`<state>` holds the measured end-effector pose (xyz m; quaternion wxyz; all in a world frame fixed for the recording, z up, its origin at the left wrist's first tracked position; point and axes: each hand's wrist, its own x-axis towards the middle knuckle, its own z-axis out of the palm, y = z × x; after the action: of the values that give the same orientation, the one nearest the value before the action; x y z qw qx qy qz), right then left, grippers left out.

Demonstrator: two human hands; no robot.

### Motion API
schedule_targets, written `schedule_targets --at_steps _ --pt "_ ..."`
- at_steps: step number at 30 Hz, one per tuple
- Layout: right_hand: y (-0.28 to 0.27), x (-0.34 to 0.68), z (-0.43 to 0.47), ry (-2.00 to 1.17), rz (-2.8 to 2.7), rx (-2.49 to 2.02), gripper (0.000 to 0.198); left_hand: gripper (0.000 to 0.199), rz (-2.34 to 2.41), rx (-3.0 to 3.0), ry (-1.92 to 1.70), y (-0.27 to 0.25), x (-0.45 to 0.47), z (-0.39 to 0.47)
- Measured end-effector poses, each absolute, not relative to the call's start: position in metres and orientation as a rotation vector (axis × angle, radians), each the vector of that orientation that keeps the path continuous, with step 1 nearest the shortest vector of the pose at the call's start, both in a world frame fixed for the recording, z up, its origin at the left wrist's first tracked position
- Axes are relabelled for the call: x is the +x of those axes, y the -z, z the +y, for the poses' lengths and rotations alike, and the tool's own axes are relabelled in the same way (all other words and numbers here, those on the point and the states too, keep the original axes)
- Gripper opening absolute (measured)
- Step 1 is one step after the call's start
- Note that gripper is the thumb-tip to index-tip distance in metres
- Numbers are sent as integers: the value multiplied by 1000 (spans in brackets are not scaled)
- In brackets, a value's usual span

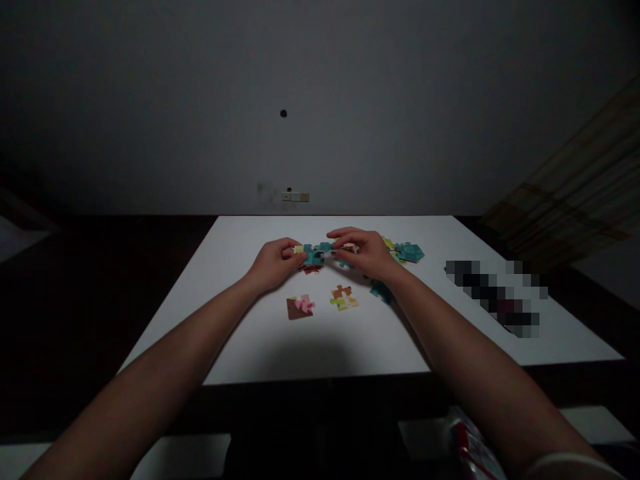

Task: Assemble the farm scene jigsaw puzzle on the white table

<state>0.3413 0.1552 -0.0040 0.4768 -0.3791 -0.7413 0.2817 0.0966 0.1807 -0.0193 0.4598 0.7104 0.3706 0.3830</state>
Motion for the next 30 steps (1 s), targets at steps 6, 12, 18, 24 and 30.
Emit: schedule_targets --at_steps 6,12,18,24,30 --pt "9 334 159 -870 -1613 -978 15 36 881 1690 -973 21 98 181" --pt "20 329 163 -969 -1651 -1017 14 38 904 1712 -1047 18 101 178" --pt "17 329 158 -800 -1790 -1063 11 35 956 1764 -1073 16 100 179" --pt "2 337 151 -194 -2045 -781 14 36 987 1712 -1055 21 99 185" --pt "8 335 162 -81 -2273 -572 8 38 871 1609 -949 21 101 183"
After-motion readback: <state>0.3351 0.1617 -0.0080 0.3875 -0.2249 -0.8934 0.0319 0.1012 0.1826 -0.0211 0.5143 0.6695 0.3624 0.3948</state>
